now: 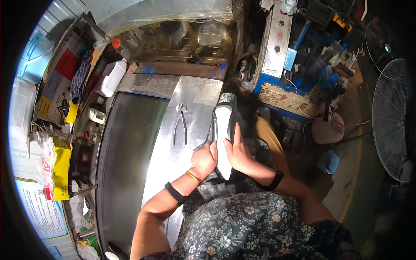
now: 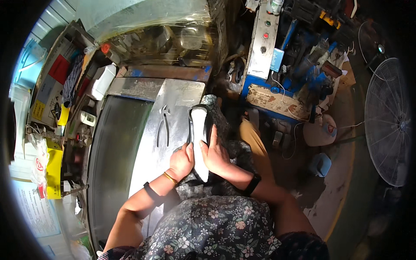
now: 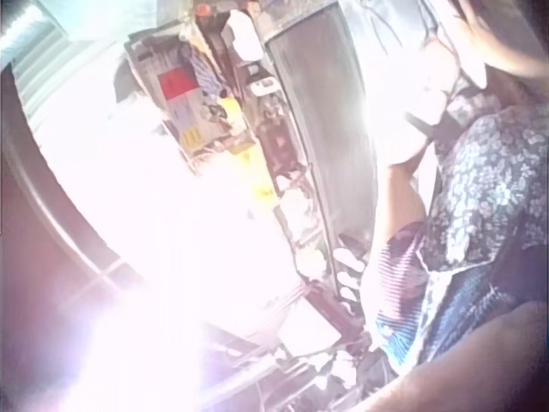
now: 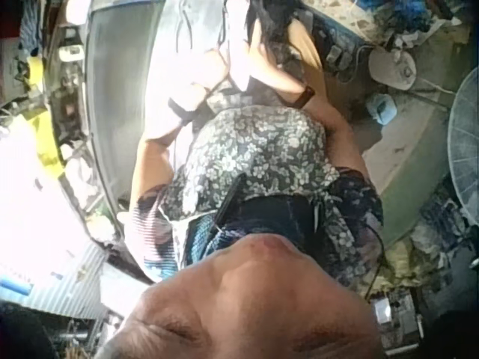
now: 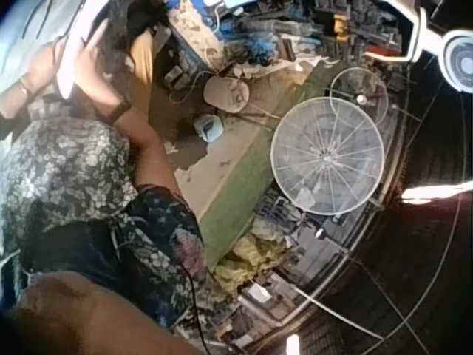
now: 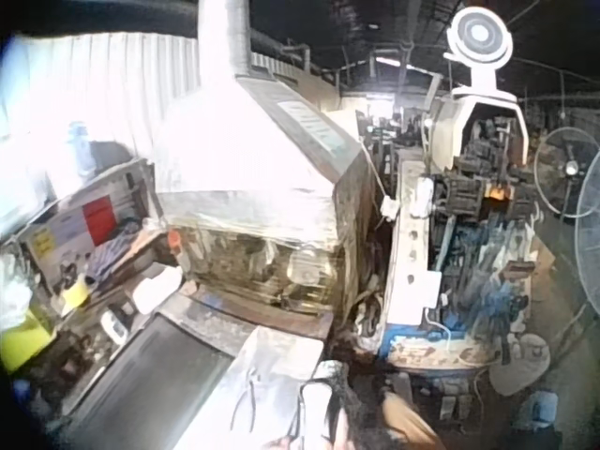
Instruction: Operating a shoe lasting machine to shape uppers onto shoe lasts.
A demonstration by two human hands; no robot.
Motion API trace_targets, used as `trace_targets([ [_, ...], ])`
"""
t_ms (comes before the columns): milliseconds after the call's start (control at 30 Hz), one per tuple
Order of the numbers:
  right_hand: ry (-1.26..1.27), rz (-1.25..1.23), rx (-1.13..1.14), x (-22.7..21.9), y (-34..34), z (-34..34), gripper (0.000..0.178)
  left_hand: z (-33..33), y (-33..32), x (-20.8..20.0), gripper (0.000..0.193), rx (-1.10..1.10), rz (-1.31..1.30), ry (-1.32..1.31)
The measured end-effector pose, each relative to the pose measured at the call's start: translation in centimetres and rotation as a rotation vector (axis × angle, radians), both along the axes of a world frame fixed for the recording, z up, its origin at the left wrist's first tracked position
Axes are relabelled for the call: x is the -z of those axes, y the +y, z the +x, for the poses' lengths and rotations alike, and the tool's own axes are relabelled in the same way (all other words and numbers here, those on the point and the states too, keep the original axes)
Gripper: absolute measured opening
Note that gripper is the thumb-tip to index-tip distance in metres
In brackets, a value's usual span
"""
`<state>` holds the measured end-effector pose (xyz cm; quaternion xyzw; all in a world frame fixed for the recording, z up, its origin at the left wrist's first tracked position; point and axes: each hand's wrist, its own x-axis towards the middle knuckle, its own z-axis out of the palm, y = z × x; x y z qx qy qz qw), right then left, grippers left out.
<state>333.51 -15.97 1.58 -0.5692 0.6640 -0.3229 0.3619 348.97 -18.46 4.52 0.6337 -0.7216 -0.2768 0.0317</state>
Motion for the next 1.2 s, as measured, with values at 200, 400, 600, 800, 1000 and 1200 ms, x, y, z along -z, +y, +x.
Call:
trace_targets([
  [200, -0.024, -0.147, -0.233, 0.5, 2.8, -1.7, 0.079, -1.4, -5.2, 0.8, 0.076, -0.467, 0.471, 1.205],
  [400, -0.572, -0.039, 0.005, -1.8, -4.4, -3.7, 0.066, -2.0, -8.2, -4.2, 0.051, -0.472, 0.922, 1.521],
  [600, -0.563, -0.172, -0.152, -5.8, -5.8, -1.2, 0.068, -1.0, -6.7, -6.5, 0.023, -0.535, 0.717, 1.489],
  [800, 0.168, 0.101, -0.671, -3.7, 2.1, 0.5, 0.112, 5.9, -7.0, 3.9, 0.045, -1.085, 0.348, 1.637],
  [1000, -0.981, 0.175, -0.206, -6.4, 0.8, -9.8, 0.087, 0.3, -1.5, -2.3, 0.053, -0.244, 0.168, 1.234],
  [1200, 0.328, -0.671, 0.097, -17.0, -2.6, -26.7, 0.077, 0.7, 3.6, 3.4, 0.040, 0.655, -0.306, 0.220],
])
